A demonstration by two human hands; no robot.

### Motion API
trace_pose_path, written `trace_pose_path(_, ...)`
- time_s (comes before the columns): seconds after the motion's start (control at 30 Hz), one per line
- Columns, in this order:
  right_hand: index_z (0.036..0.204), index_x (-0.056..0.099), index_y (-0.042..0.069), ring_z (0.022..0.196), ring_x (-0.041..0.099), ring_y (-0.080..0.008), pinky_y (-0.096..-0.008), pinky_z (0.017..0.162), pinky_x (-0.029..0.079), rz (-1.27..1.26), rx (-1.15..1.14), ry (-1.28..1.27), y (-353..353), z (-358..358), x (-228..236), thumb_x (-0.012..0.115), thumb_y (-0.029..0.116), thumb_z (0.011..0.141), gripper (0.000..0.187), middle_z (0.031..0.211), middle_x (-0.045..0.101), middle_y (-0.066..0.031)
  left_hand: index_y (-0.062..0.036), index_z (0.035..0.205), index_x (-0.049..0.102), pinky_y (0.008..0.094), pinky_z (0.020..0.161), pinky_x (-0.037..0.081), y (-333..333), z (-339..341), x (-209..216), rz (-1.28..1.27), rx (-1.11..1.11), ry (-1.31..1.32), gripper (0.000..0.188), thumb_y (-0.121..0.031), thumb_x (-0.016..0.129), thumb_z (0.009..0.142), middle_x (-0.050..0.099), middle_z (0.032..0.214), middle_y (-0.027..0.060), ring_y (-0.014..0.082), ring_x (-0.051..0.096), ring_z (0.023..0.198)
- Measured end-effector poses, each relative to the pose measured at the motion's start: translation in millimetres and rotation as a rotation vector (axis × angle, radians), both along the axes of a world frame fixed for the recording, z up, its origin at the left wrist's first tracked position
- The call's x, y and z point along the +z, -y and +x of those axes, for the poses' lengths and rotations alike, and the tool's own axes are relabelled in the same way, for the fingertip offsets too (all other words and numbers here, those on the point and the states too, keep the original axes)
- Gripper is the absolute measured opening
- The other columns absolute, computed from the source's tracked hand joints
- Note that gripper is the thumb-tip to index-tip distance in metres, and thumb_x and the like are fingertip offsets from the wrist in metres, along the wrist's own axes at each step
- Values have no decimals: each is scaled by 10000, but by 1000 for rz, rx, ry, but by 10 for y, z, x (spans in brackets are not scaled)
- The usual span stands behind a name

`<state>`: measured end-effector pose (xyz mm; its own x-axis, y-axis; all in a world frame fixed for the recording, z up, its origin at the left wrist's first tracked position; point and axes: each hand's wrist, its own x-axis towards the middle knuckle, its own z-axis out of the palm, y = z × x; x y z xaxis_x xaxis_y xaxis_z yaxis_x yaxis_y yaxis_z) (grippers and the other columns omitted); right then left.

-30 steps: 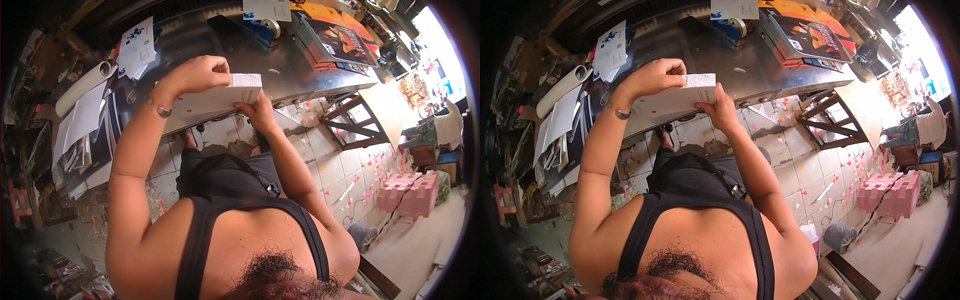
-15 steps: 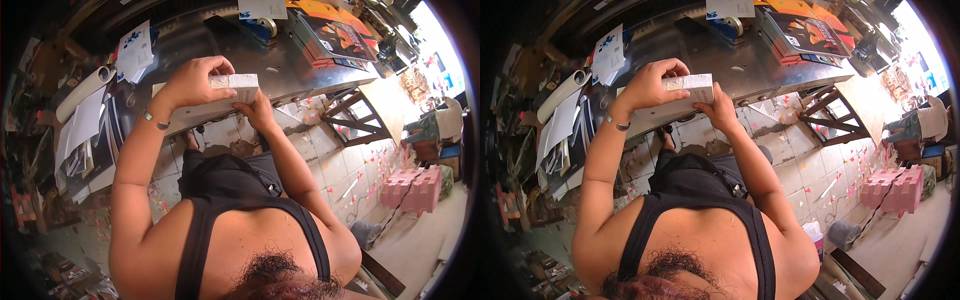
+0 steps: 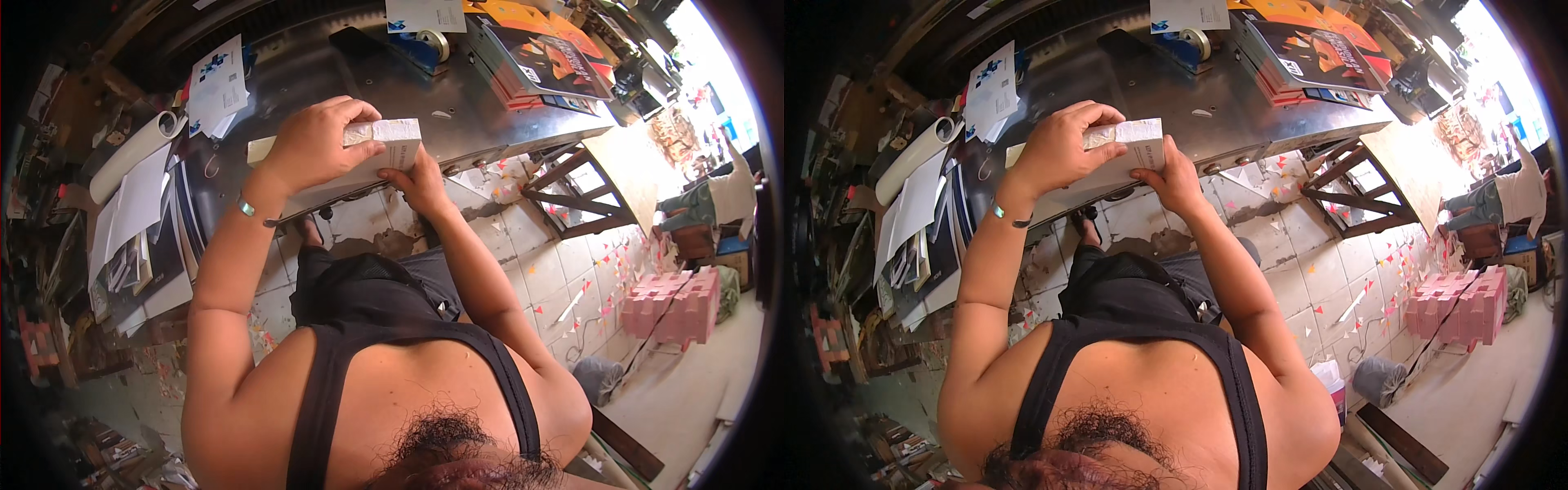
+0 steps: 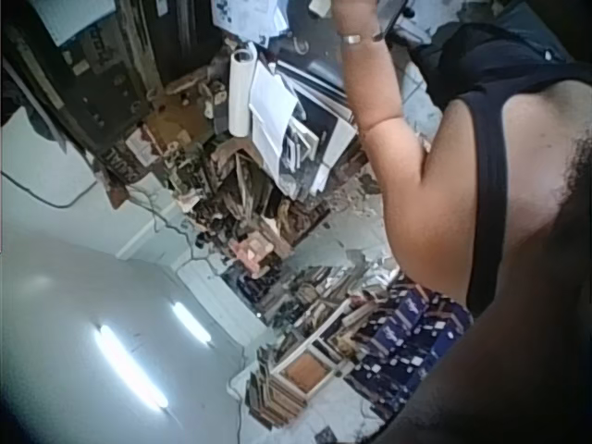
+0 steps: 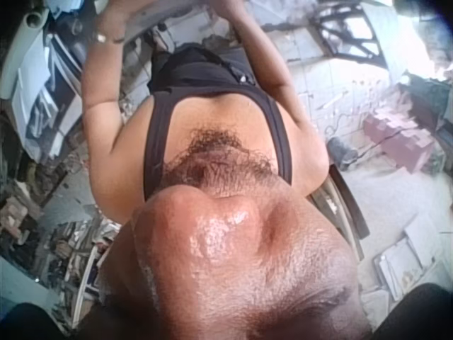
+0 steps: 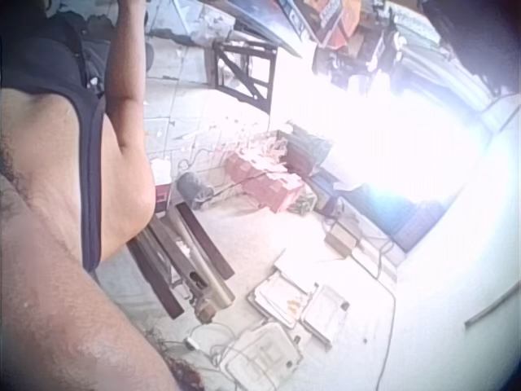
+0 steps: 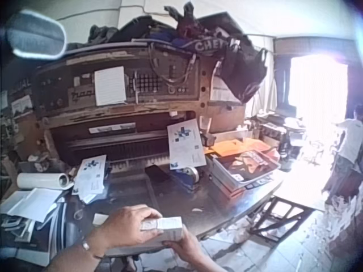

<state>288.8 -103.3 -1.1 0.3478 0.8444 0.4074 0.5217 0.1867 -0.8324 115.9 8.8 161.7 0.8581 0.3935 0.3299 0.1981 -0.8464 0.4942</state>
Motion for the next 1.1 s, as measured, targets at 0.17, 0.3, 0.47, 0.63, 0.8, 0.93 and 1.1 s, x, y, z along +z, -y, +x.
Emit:
trace_pose_path(0.17,1301,545,36,1075,676,-260,-376,916,519,169,93,-321,-33,-54,228,840,274,859,582,1161,692,-150,-49,1136,711,398,840,544,-35,-9,-79,17,-18,46,379,-290,808,860,719,1041,117,319,699,972)
trace_pose_path(0.3,1297,576,9,1055,642,-162,-313,928,509,275,108,-316,-69,-24,567,825,261,890,540,1134,692,-73,-57,1131,707,406,832,543,24,-9,-123,48,28,64,349,-276,793,872,716,1034,113,338,692,950)
trace_pose_path(0.47,1216,598,-6,1013,630,-123,-279,898,504,262,142,-400,-87,-9,556,775,182,931,385,1085,683,-53,-101,1039,721,419,799,538,54,24,-195,149,49,161,267,-314,766,884,699,944,57,309,689,907)
trace_pose_path(0.63,1189,597,2,992,616,-110,-265,884,498,293,191,-543,-66,-40,547,756,132,929,332,1063,670,-40,-97,1065,713,420,785,513,92,15,-213,224,47,171,262,-277,763,881,715,997,67,316,689,919)
trace_pose_path(0.8,1190,595,5,999,610,-105,-267,885,495,293,191,-521,-64,-11,520,769,142,920,349,1065,668,-40,-106,1062,712,401,801,488,119,9,-227,237,65,173,256,-282,761,882,714,985,54,289,685,902)
trace_pose_path(0.93,1216,595,7,1044,627,-133,-297,923,503,211,197,-437,-26,80,579,801,156,895,410,1117,674,-61,-104,1056,709,378,820,471,121,12,-241,255,55,201,258,-284,763,879,708,975,36,271,679,897)
trace_pose_path(1.1,1252,614,53,1232,622,-307,-415,1037,493,101,149,53,118,240,1162,864,145,779,543,1333,620,-152,-98,1038,708,376,836,464,117,7,-259,253,58,208,257,-287,766,873,698,967,32,261,674,895)
